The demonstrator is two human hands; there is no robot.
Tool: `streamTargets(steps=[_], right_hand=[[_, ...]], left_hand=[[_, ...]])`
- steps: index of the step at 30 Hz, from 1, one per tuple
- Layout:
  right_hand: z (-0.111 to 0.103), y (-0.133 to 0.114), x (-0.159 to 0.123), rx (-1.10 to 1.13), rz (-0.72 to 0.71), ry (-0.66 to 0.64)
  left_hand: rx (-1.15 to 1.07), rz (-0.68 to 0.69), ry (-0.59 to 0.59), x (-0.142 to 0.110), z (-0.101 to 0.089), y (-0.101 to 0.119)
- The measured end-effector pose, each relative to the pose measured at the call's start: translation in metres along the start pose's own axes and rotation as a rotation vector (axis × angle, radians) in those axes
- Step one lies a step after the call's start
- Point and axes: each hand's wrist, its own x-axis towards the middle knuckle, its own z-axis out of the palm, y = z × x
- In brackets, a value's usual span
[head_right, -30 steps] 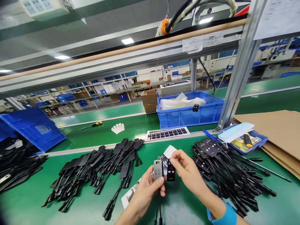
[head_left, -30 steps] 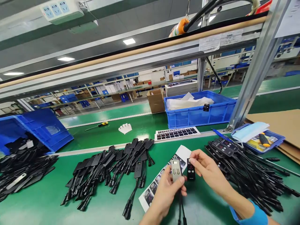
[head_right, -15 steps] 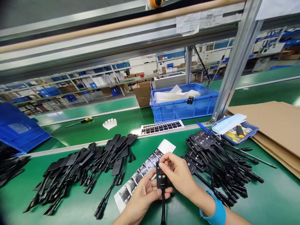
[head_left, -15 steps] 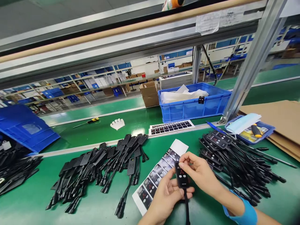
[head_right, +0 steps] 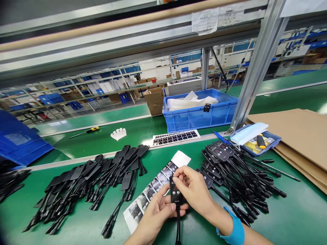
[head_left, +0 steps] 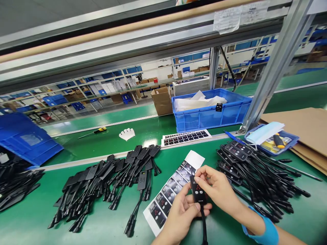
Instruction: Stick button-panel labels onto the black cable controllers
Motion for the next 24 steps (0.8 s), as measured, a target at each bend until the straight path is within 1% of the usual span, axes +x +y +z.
streamTargets(steps=[4, 10, 15, 16, 20, 24], right_hand=[[0.0, 0.001, 0.0, -0.006, 0.008, 0.003], [0.0, -0.002, 0.0, -0.063, 0.014, 0.015], [-0.003, 0.002, 0.003, -0.205, -0.014, 0.079], [-0.003, 0.004, 0.004, -0.206, -0.013, 0.072], [0.003, 0.013, 0.004, -0.077, 0.028, -0.079], [0.012, 0.014, -0.004, 0.052, 0.061, -0.212]], left_hand=[[-0.003, 0.045, -0.017, 0.002, -0.005, -0.006], [0.031, 0.074, -0.061, 0.002, -0.005, -0.008], [0.002, 0.048, -0.03, 0.003, -0.004, -0.007], [-0.018, 0.035, -0.02, 0.003, -0.004, -0.006], [-0.143, 0.005, 0.009, 0.005, -0.003, 0.002], [-0.207, 0.057, 0.096, 0.006, -0.004, 0.009]])
